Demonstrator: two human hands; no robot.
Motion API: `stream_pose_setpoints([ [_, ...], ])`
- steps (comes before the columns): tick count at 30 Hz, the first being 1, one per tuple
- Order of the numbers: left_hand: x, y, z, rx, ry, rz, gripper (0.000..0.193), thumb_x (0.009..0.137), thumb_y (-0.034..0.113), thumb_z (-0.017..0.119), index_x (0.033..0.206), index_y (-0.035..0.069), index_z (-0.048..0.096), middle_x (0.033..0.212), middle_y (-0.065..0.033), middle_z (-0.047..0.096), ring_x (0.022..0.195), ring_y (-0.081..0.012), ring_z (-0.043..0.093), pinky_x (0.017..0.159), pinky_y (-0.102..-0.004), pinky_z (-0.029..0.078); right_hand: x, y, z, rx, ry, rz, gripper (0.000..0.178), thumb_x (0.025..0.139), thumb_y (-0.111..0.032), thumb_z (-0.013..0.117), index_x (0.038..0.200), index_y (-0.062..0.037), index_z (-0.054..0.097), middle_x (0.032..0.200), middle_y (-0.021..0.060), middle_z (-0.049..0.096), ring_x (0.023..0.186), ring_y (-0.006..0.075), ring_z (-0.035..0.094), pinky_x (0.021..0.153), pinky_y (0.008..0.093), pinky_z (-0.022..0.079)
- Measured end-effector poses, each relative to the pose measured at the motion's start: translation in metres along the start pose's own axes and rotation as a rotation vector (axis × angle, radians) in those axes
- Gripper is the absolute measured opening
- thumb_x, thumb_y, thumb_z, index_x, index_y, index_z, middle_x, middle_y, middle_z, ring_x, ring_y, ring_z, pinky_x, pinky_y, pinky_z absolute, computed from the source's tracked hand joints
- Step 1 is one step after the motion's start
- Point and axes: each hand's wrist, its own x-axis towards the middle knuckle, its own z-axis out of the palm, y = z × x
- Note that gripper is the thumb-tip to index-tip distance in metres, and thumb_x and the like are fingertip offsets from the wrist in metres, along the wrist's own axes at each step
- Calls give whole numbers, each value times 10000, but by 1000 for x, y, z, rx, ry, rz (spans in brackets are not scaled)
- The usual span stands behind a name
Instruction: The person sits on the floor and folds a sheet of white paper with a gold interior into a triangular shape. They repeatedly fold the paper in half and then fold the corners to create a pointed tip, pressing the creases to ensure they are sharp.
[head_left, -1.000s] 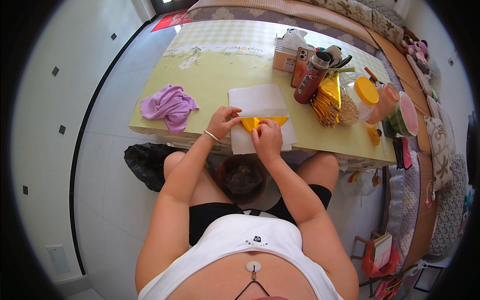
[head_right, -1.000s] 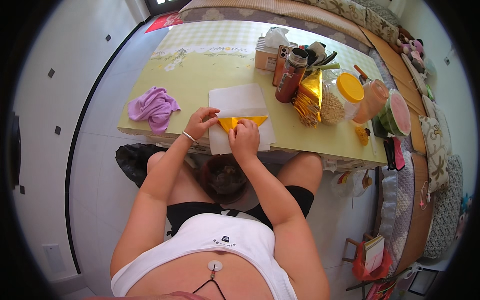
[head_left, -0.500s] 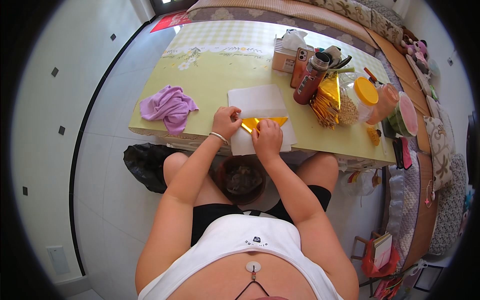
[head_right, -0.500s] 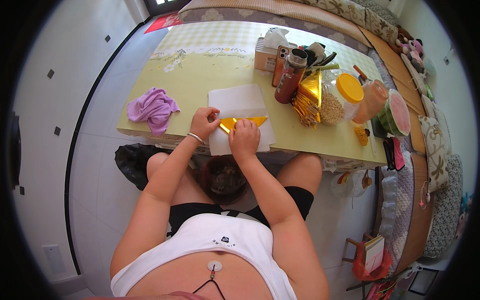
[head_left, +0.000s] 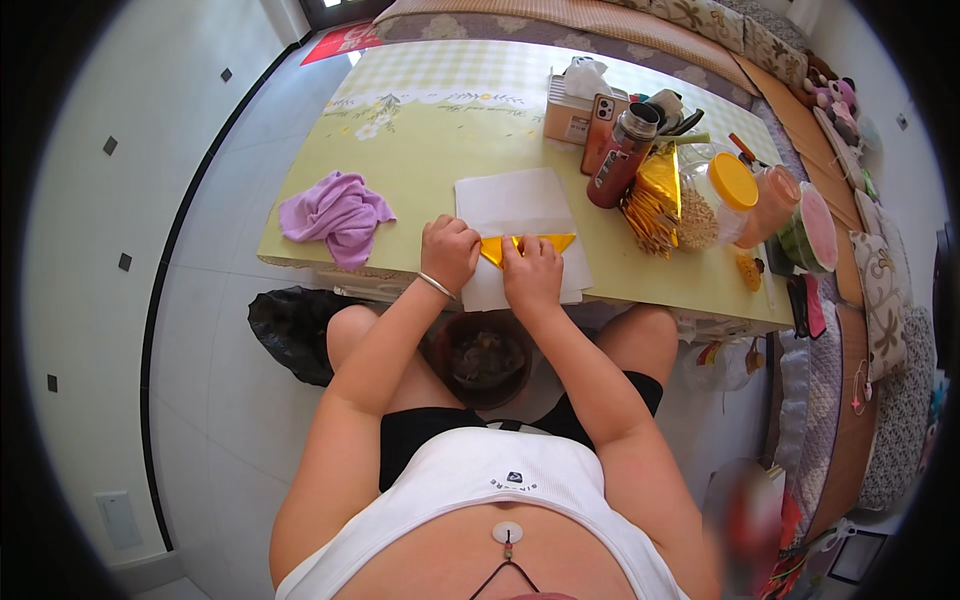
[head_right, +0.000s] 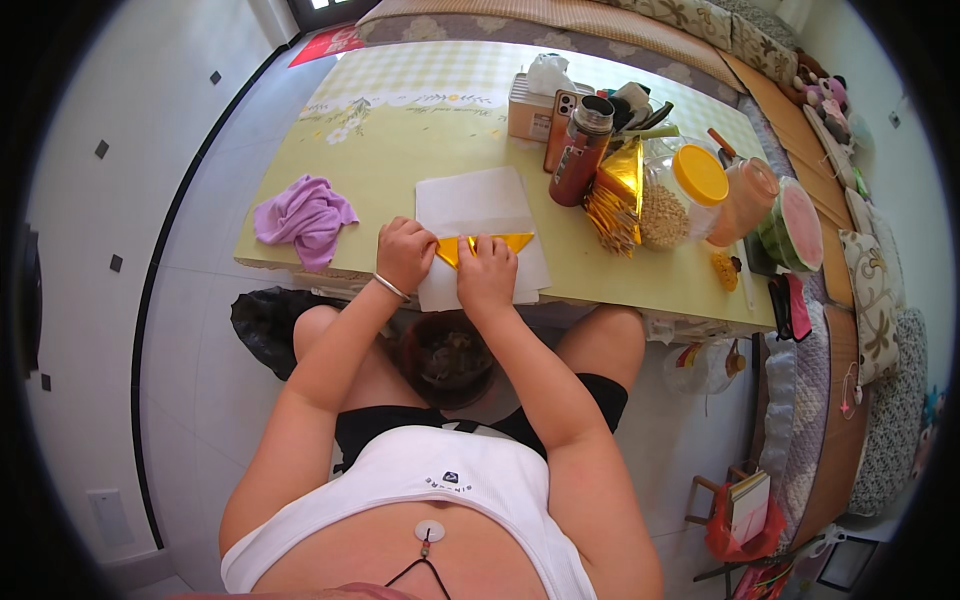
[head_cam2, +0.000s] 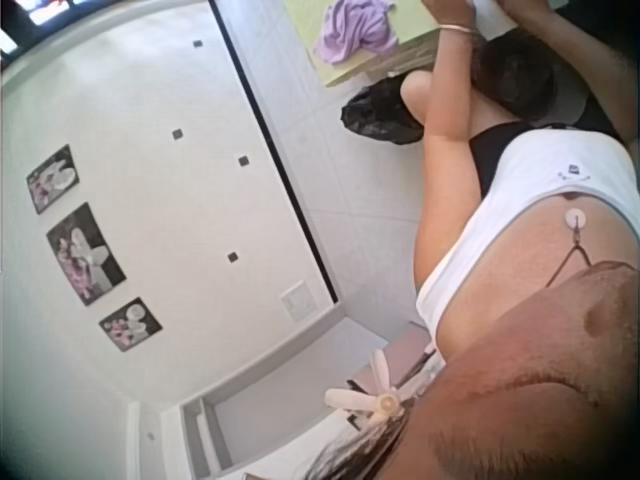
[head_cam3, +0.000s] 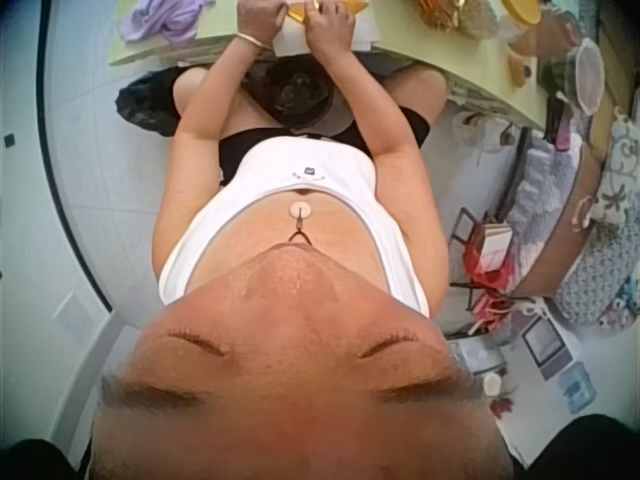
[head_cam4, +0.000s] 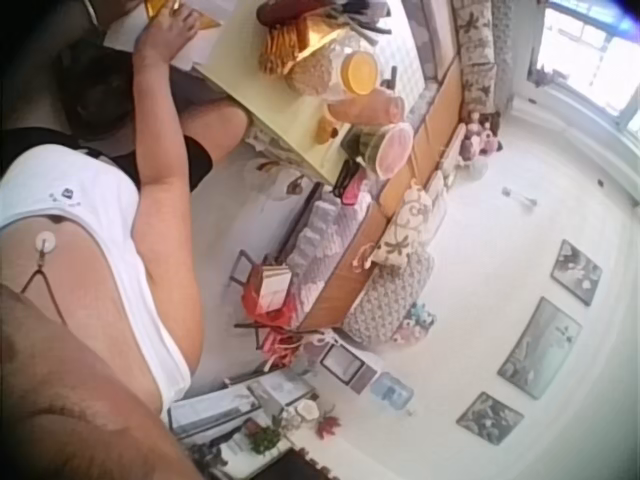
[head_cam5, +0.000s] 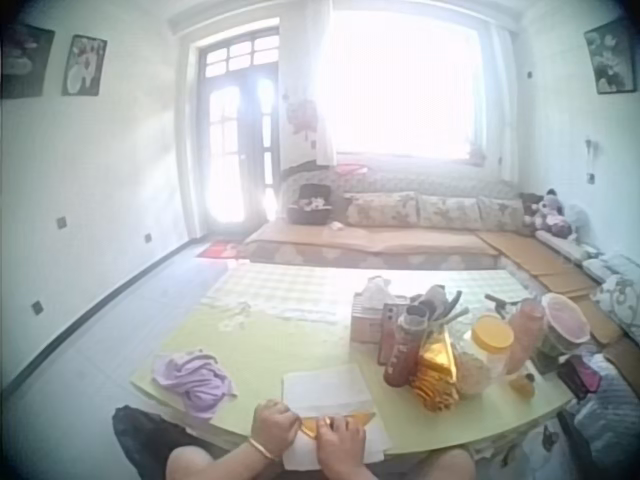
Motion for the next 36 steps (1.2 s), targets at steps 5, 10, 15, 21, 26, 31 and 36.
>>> stream_pose_setpoints([
  [5, 1, 14, 1, 104, -70, 0, 191, 747, 285, 758, 709, 112, 688, 827, -69, 604, 951, -286, 567, 860, -433, 419, -1, -1, -2, -23, 23, -17, 373, 838, -186, 647, 1200, -121, 708, 1122, 84, 588, 1088, 294, 529, 958, 450, 408],
  [10, -1, 24, -11, 105, 15, -34, 276, 697, 373, 811, 714, 116, 713, 822, -66, 592, 959, -281, 557, 882, -446, 409, -2, 0, -1, -17, 9, -1, 379, 845, -204, 651, 1212, -123, 699, 1140, 90, 588, 1111, 297, 525, 979, 457, 396],
  [15, -3, 23, -19, 69, -5, -108, 333, 661, 431, 838, 733, 122, 736, 841, -57, 606, 1001, -274, 562, 925, -460, 395, -2, -3, -3, -15, 2, 4, 376, 844, -212, 657, 1207, -122, 697, 1154, 91, 591, 1133, 299, 520, 987, 463, 390],
  [21, 24, 31, -15, 147, -210, -220, 328, 642, 409, 844, 749, 110, 763, 919, -97, 640, 1162, -319, 500, 1021, -469, 347, 2, 1, -7, 21, 17, -2, 376, 867, -168, 632, 1238, -117, 668, 1155, 105, 595, 1086, 313, 567, 914, 464, 465],
  [26, 31, 17, 16, 190, -119, -199, 361, 614, 327, 874, 862, 97, 746, 1014, -106, 669, 1196, -339, 498, 1046, -467, 354, 26, 35, -31, 208, -173, 188, 516, 870, -65, 594, 1382, -105, 542, 1180, 133, 583, 1059, 348, 607, 808, 445, 544],
  [31, 49, 11, 29, 105, -423, -200, 393, 632, 234, 852, 986, 116, 731, 1056, -108, 684, 1190, -324, 521, 1065, -477, 348, 37, 67, -20, -31, 9, -39, 555, 860, -50, 587, 1405, -128, 520, 1188, 120, 580, 1143, 317, 577, 998, 458, 474],
  [36, 47, 32, 1, 120, -383, -13, 175, 746, 172, 722, 909, 108, 732, 983, -104, 691, 1191, -330, 548, 1135, -490, 290, 52, 63, -36, -87, -155, -292, 457, 845, -66, 593, 1298, -120, 595, 1145, 80, 641, 1164, 282, 569, 1169, 475, 307],
])
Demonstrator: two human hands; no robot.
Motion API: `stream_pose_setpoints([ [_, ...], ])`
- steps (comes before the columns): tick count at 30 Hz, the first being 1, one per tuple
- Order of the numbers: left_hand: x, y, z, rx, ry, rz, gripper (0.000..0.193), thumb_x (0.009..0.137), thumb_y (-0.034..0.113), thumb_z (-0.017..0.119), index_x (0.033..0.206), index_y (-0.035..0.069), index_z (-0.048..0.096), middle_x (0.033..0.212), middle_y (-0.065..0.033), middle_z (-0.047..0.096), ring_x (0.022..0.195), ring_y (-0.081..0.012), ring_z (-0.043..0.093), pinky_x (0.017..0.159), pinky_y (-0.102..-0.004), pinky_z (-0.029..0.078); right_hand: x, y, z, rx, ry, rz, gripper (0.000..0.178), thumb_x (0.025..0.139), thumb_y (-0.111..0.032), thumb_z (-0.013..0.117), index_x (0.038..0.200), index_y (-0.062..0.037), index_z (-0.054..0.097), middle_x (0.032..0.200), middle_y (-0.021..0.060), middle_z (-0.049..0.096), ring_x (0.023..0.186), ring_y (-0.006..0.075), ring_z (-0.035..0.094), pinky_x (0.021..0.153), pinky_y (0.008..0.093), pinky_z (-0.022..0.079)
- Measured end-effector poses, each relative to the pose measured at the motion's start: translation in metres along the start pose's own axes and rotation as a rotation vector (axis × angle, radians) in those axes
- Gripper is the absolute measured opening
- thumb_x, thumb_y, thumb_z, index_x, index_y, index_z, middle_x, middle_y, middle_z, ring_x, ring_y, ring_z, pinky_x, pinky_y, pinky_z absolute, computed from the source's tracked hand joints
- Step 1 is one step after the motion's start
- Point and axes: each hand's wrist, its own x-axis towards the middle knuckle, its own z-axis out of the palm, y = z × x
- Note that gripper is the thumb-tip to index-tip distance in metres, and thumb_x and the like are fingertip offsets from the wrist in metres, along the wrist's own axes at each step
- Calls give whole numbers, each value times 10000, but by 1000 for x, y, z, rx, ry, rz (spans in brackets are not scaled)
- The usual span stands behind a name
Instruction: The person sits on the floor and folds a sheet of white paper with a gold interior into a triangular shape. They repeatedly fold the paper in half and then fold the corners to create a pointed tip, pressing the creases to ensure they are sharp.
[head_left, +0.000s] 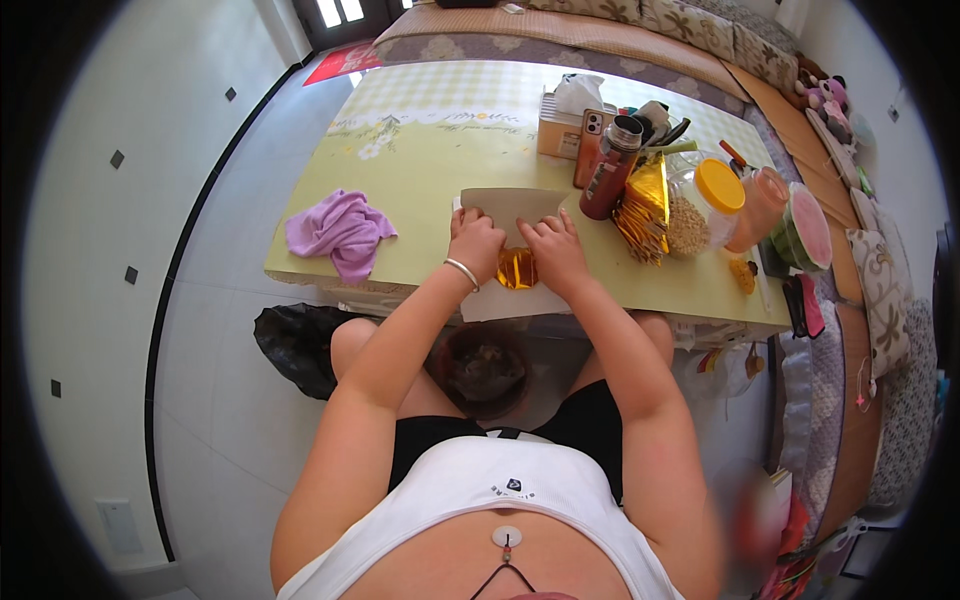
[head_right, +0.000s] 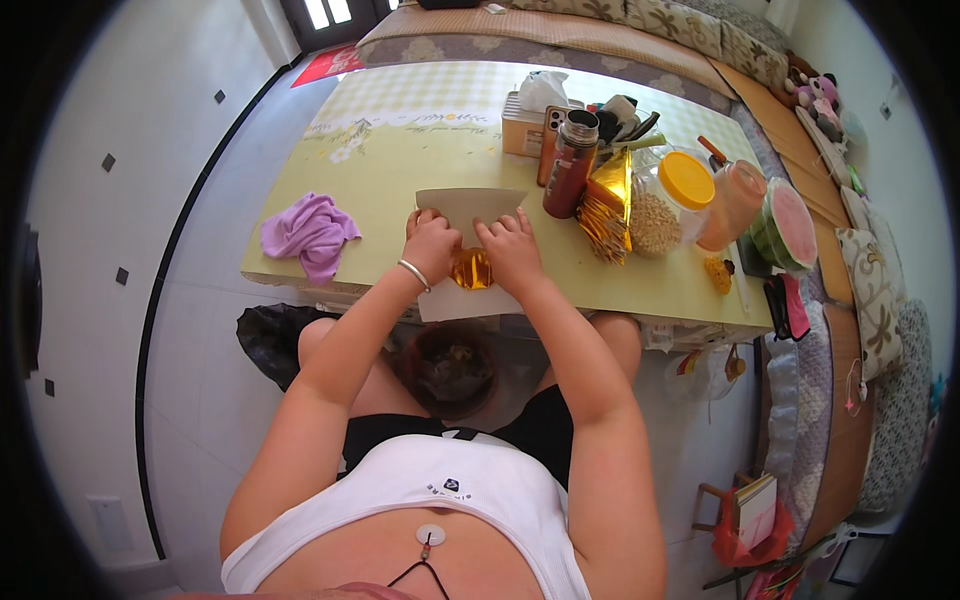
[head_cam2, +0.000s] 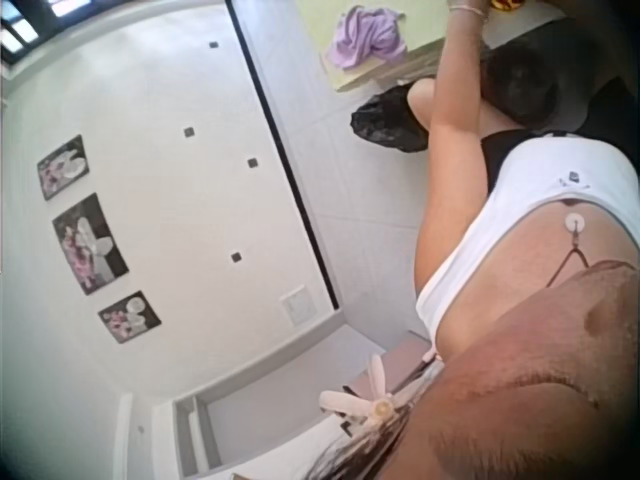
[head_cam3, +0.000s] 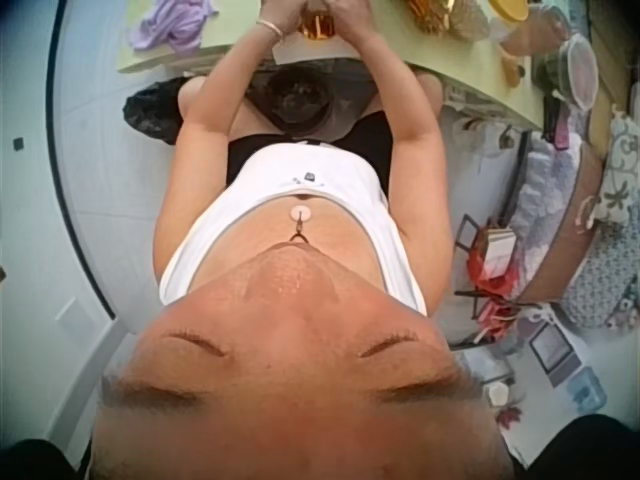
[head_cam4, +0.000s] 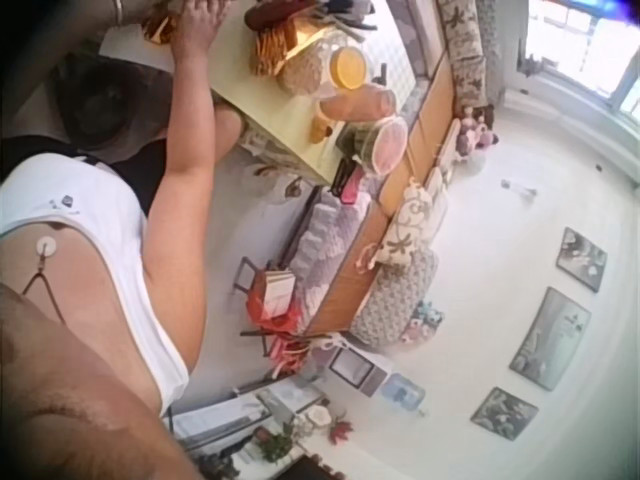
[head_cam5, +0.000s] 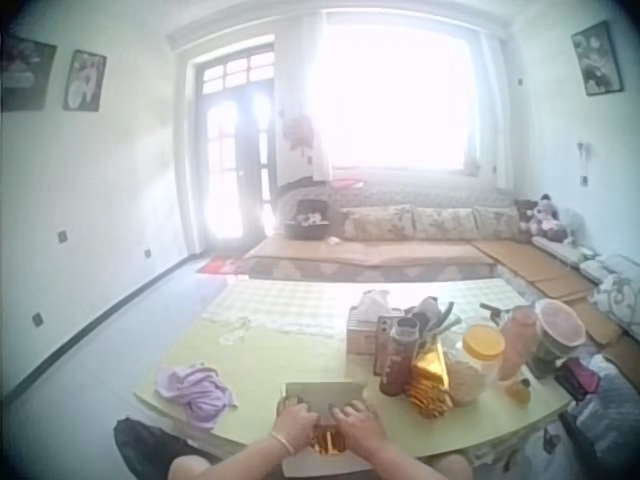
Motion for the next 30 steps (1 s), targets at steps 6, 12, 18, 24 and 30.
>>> stream_pose_setpoints([
  [6, -28, 10, 15, 198, 126, 185, 199, 837, 148, 585, 962, 65, 716, 1023, -106, 705, 1055, -308, 656, 1158, -489, 329, -20, 13, 12, 73, -110, -109, 416, 866, -117, 603, 1282, -106, 602, 1243, 62, 650, 1292, 245, 525, 1195, 491, 274],
  [12, -56, 9, 32, 230, 183, 154, 355, 844, 121, 567, 1169, 16, 664, 1198, -160, 695, 1031, -305, 686, 1138, -514, 374, -44, 10, 4, 251, -189, -51, 486, 981, -274, 567, 1428, -90, 513, 1514, 77, 483, 1445, 267, 386, 1206, 508, 246],
  [18, -69, -9, 23, 67, 321, 133, 322, 795, 112, 608, 1087, -4, 681, 1109, -193, 703, 1054, -334, 665, 1012, -512, 471, -63, 31, 0, 358, -202, 78, 511, 971, -283, 582, 1434, -82, 498, 1519, 106, 471, 1441, 289, 385, 1197, 501, 269],
  [24, -47, -17, -5, -5, 24, 65, 169, 712, 154, 670, 832, 35, 678, 790, -162, 668, 822, -338, 650, 765, -454, 512, -53, 31, -15, 382, -190, 115, 457, 891, -253, 638, 1308, -67, 606, 1363, 145, 593, 1355, 315, 476, 1165, 496, 324],
  [30, -39, -27, -4, -232, 119, 30, 254, 735, 172, 691, 963, 67, 722, 905, -151, 711, 844, -331, 666, 796, -437, 534, -41, 29, -5, 380, 94, 88, 275, 825, -160, 666, 1084, -65, 677, 1151, 102, 689, 1119, 305, 617, 949, 428, 479],
])
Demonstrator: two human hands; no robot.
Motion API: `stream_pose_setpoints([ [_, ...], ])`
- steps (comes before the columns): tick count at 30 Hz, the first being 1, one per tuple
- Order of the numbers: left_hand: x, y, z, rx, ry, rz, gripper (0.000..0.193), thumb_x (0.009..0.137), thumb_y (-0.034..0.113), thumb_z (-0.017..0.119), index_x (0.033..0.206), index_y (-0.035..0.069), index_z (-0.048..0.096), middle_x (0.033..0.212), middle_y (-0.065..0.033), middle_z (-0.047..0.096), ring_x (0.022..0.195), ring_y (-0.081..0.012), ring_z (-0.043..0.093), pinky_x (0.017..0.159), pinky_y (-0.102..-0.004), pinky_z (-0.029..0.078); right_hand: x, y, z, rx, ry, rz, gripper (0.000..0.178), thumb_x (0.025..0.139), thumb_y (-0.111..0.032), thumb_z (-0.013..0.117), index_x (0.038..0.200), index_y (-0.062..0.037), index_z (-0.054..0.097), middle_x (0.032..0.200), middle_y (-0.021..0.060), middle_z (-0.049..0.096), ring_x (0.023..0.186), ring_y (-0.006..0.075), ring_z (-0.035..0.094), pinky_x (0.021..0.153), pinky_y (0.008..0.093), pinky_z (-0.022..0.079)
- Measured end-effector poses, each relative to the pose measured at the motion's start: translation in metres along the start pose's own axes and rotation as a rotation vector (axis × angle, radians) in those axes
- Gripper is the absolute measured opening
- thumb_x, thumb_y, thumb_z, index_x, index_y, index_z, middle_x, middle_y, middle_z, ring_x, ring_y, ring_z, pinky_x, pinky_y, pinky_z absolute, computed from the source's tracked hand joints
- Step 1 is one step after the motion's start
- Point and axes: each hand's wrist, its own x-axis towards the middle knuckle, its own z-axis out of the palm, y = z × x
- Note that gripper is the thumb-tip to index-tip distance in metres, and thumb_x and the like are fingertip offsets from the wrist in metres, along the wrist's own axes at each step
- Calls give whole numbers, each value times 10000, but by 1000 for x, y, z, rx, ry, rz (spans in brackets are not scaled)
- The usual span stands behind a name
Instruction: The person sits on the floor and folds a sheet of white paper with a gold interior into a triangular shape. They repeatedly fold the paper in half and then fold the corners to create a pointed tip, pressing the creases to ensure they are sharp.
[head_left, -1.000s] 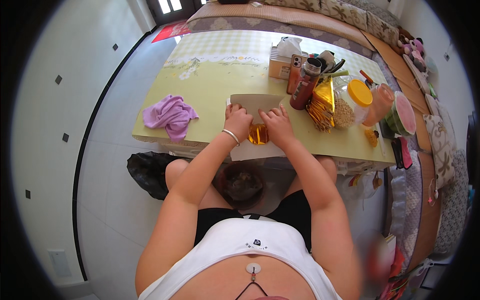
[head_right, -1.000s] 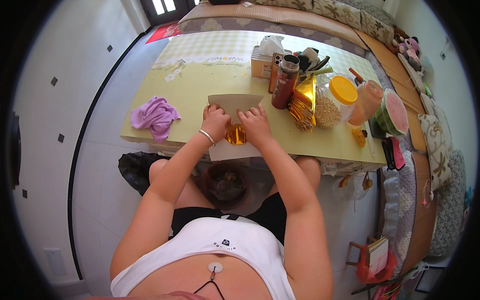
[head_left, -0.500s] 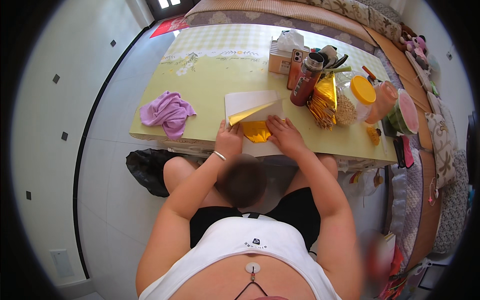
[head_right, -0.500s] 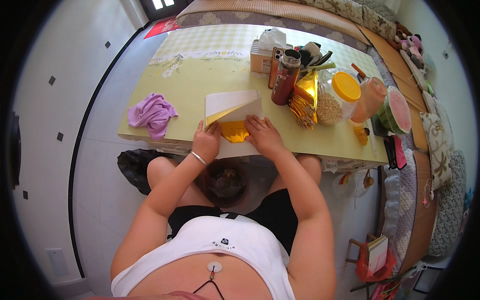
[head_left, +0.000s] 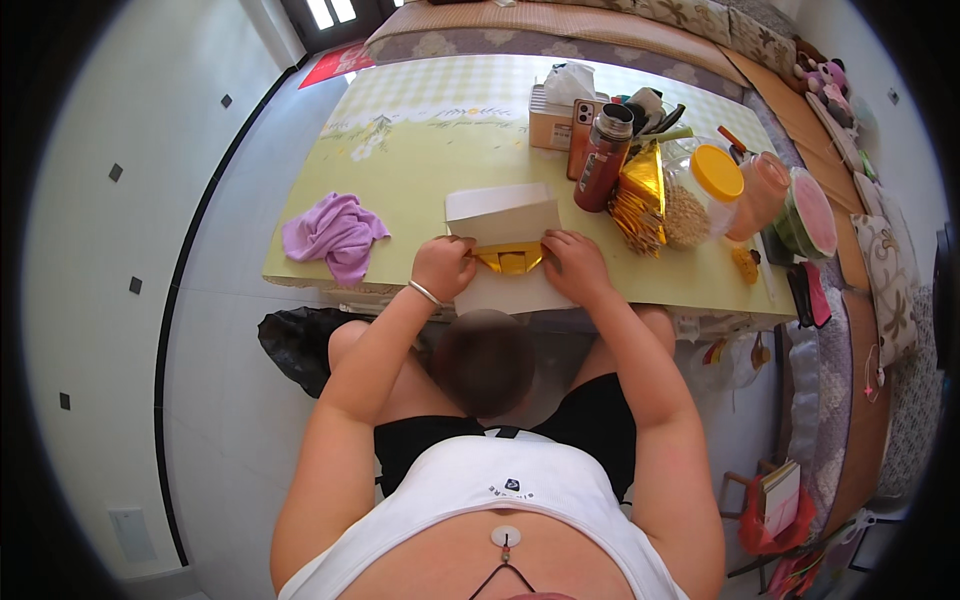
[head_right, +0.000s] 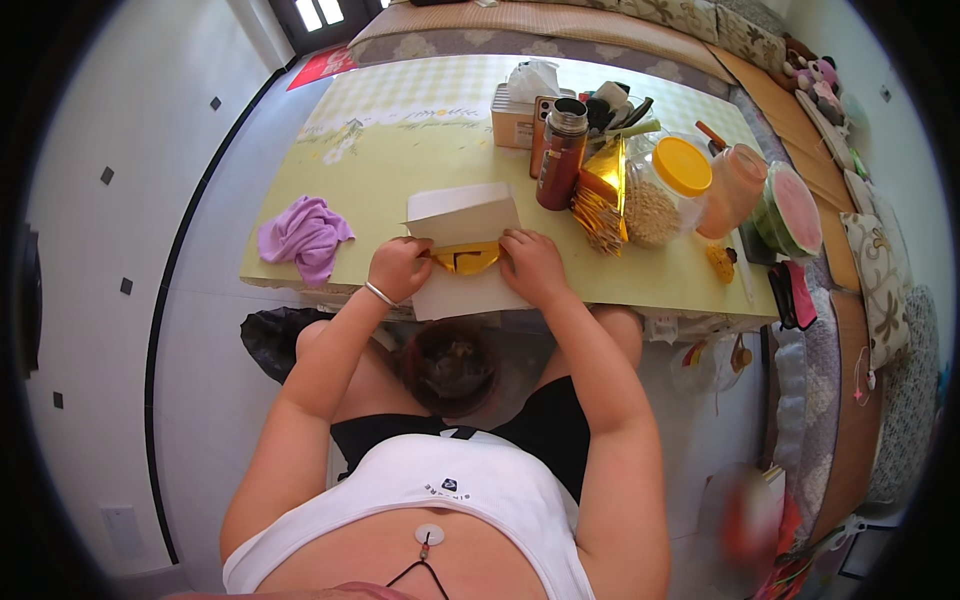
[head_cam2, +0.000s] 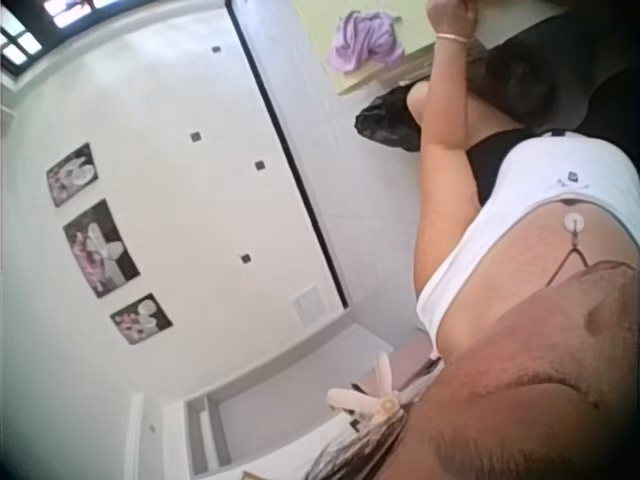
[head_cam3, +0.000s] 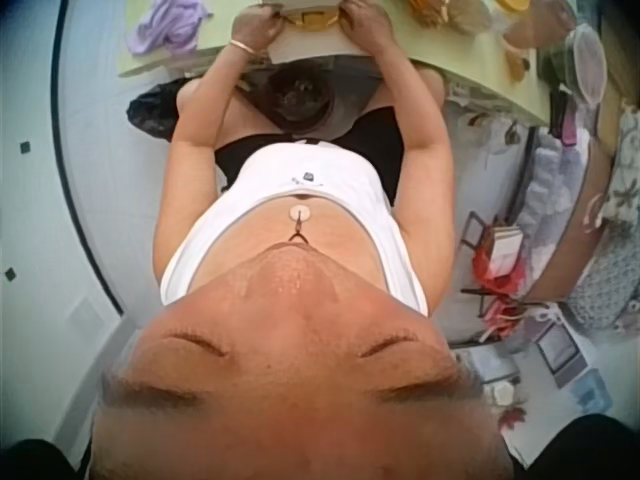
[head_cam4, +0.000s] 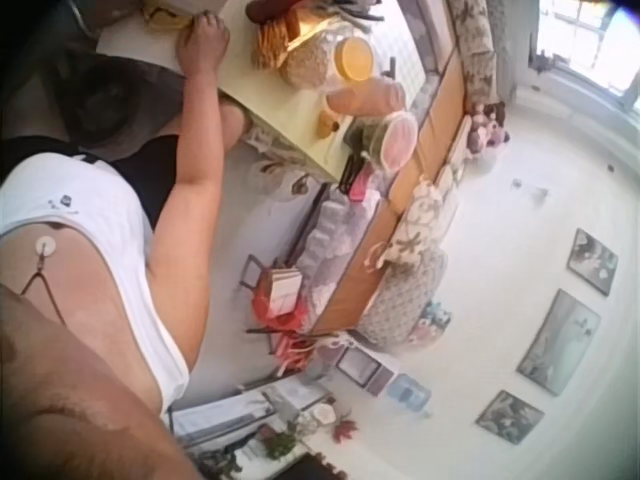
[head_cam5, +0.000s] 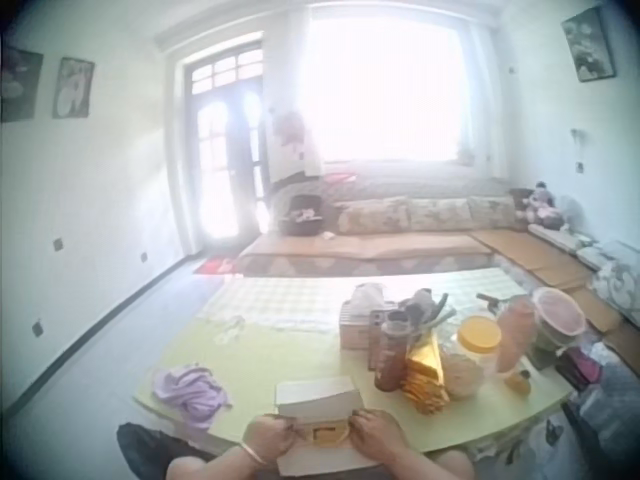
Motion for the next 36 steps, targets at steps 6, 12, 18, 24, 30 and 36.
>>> stream_pose_setpoints([
  [6, -8, -19, 16, -86, 151, -42, 241, 791, 110, 715, 1022, 41, 711, 934, -133, 729, 813, -321, 676, 758, -380, 556, 5, 12, 19, 145, 203, 284, 151, 872, -106, 675, 1007, -39, 655, 910, 84, 707, 885, 253, 687, 749, 395, 526],
  [12, 2, -27, 31, -1122, 210, -607, 135, 844, 31, 737, 966, 43, 679, 840, -116, 748, 662, -152, 668, 599, -258, 497, 7, -1, 21, 962, 420, 631, 102, 902, -38, 711, 967, -51, 634, 786, 5, 641, 584, 65, 605, 519, 225, 450],
  [18, 10, -17, 26, -1150, 216, -639, 101, 858, 21, 708, 936, 56, 655, 816, -112, 749, 609, -117, 654, 516, -224, 438, -1, -4, 21, 1022, 457, 634, 93, 916, -17, 689, 995, -51, 655, 801, 9, 655, 597, 73, 626, 519, 217, 462],
  [24, 11, -14, 21, -1095, 126, -626, 86, 878, 4, 658, 951, 51, 658, 820, -105, 739, 656, -131, 699, 512, -218, 462, -6, -11, 28, 983, 491, 564, 73, 926, -17, 679, 998, -22, 667, 808, 9, 664, 636, 78, 649, 567, 212, 507],
  [30, 7, -12, 29, -1104, 135, -634, 66, 893, 3, 647, 954, 20, 665, 872, -105, 736, 697, -158, 721, 609, -236, 557, -3, -9, 35, 911, 377, 539, 54, 942, -43, 674, 960, 7, 667, 813, 20, 668, 649, 96, 661, 600, 226, 527],
  [36, 5, -18, 26, -1204, 160, -716, 53, 922, 33, 680, 963, 0, 674, 891, -100, 732, 720, -175, 729, 624, -234, 563, -4, -1, 30, 1035, 371, 649, 91, 971, -72, 642, 989, 16, 659, 832, 36, 674, 679, 103, 672, 617, 226, 530],
])
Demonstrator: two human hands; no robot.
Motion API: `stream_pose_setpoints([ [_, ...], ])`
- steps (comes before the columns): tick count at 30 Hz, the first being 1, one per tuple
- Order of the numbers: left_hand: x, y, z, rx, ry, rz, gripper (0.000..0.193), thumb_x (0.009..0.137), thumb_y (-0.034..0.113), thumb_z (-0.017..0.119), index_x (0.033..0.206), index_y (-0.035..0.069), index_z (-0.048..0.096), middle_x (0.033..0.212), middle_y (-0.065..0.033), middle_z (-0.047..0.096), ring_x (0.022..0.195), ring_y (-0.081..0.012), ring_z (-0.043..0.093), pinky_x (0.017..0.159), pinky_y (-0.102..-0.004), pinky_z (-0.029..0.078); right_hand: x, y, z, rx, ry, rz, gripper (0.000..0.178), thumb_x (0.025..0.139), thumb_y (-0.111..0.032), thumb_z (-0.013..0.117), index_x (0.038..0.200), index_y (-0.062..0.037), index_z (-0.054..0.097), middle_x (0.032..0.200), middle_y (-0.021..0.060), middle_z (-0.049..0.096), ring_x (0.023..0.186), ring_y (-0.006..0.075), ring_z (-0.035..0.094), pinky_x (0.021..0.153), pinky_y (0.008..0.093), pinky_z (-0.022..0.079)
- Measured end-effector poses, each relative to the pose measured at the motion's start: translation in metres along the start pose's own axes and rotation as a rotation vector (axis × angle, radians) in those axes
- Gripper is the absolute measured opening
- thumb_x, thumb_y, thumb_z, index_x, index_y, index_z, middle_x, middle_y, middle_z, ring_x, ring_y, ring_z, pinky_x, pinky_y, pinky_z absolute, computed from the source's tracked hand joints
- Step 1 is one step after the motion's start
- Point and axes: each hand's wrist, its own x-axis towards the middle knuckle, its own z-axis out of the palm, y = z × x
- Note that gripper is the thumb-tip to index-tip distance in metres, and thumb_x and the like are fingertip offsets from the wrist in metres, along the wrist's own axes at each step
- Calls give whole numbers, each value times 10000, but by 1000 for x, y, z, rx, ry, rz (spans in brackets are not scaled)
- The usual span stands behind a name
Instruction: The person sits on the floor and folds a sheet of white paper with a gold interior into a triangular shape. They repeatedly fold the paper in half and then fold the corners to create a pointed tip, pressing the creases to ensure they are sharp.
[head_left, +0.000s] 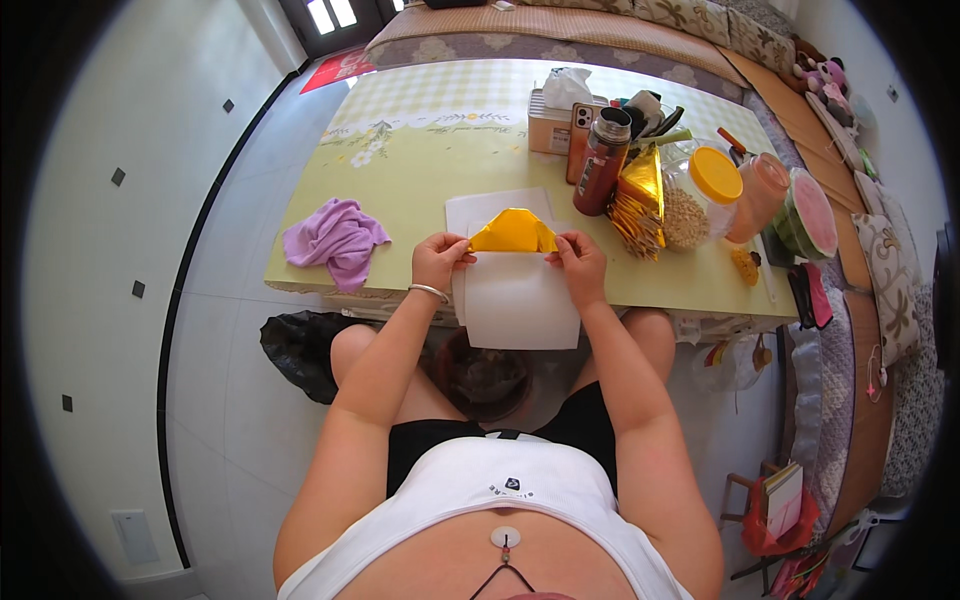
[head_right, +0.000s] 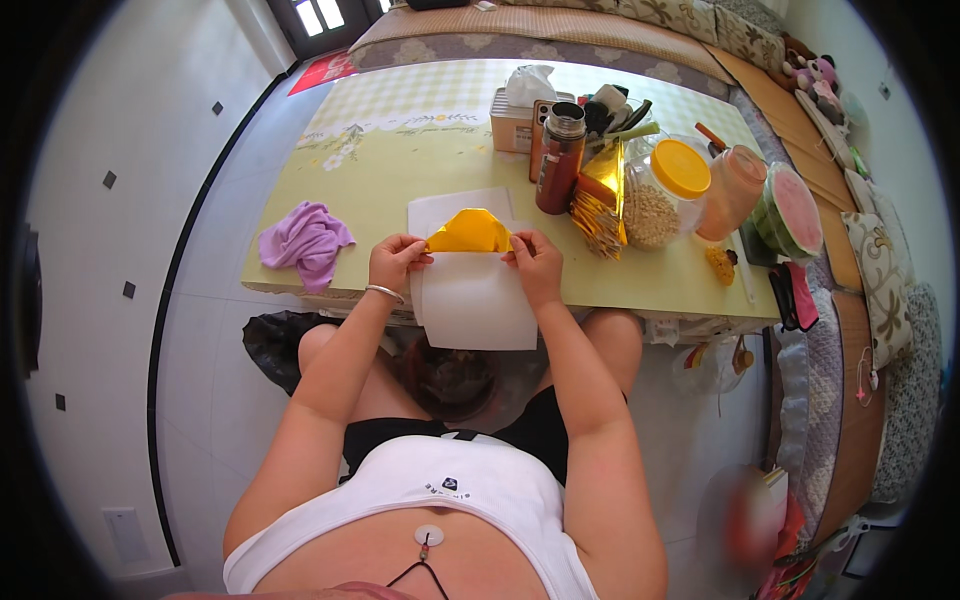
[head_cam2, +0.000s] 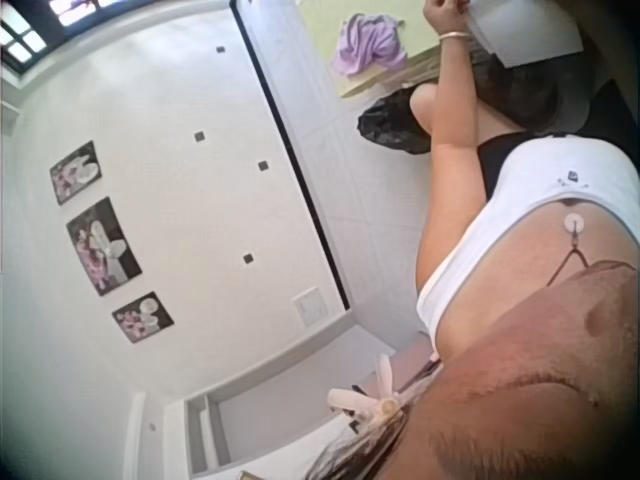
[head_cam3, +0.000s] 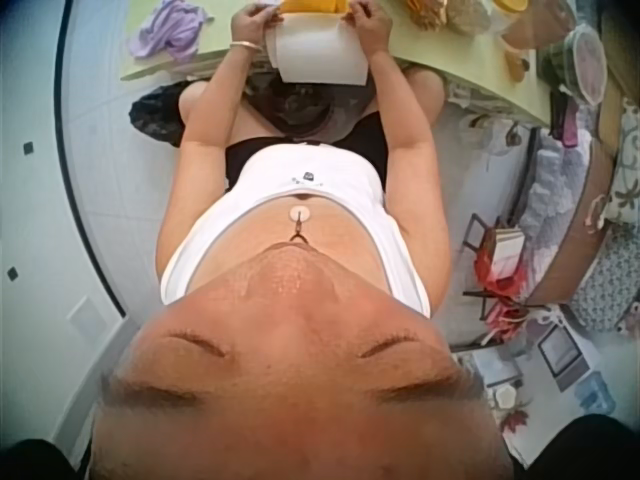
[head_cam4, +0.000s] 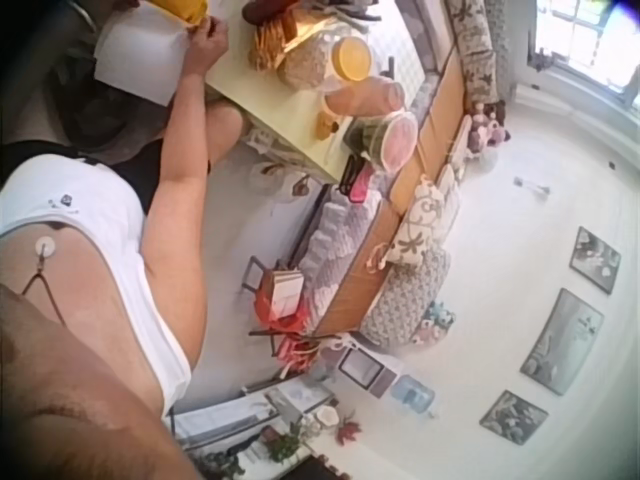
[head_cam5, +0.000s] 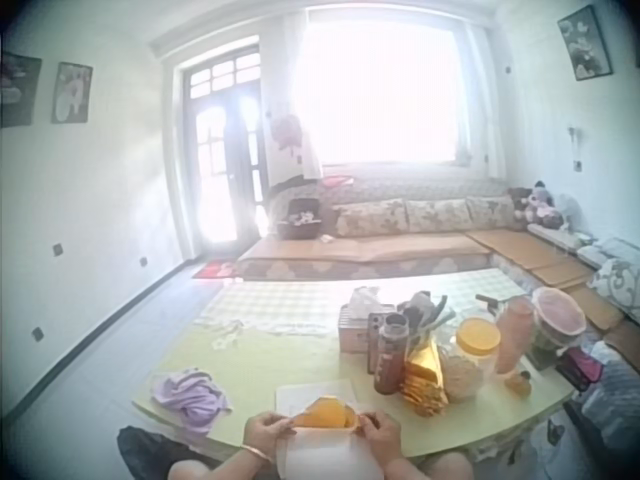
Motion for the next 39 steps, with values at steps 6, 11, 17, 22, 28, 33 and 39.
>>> stream_pose_setpoints([
  [6, 0, -3, -5, -52, -5, 26, 123, 926, 16, 683, 1044, -17, 696, 902, -100, 732, 744, -179, 730, 645, -239, 572, -2, -4, -1, 25, -43, 28, 206, 957, -37, 640, 1155, 11, 672, 882, 44, 682, 708, 95, 672, 639, 218, 528],
  [11, 3, -10, -12, -66, -27, 21, 154, 933, -5, 665, 1082, -12, 703, 897, -95, 731, 767, -176, 729, 673, -246, 582, 2, -5, -2, -61, -74, 67, 211, 935, -40, 668, 1139, 10, 695, 839, 26, 679, 686, 81, 645, 621, 206, 511],
  [17, 4, -15, -20, -151, -22, 60, 89, 931, 17, 681, 1014, 5, 709, 860, -69, 723, 687, -135, 683, 626, -219, 541, 3, -5, -2, -108, -83, 90, 94, 917, -61, 698, 972, 13, 712, 774, 11, 658, 627, 61, 586, 587, 208, 489],
  [22, 9, -25, -24, 25, 3, 92, 77, 919, 35, 698, 995, 21, 701, 816, -34, 703, 642, -91, 620, 564, -184, 457, -1, -4, -2, -143, -105, 33, 56, 909, -49, 690, 926, 1, 708, 735, 6, 642, 585, 60, 569, 550, 217, 458],
  [28, 3, -23, -2, 539, 285, 384, 200, 842, 105, 774, 990, 3, 686, 912, -78, 710, 809, -175, 665, 727, -318, 543, 3, 4, 1, -161, -88, -19, 60, 911, -53, 675, 904, 4, 693, 715, 9, 634, 566, 67, 567, 539, 231, 450],
  [33, -58, 9, 18, 1048, -121, 1048, 417, 807, 255, 787, 1128, 23, 654, 1215, -168, 637, 1137, -348, 587, 1017, -474, 454, 1, 0, 2, -160, -57, 5, 64, 913, -58, 672, 895, 2, 685, 703, 12, 628, 565, 74, 570, 540, 239, 447],
  [39, -72, -2, 23, 1115, -361, 912, 447, 890, 319, 710, 1233, 40, 646, 1347, -168, 608, 1301, -355, 533, 1121, -477, 394, 0, 2, -2, -245, -83, -58, 86, 930, -81, 663, 912, 2, 682, 718, 13, 639, 574, 78, 577, 539, 245, 453],
])
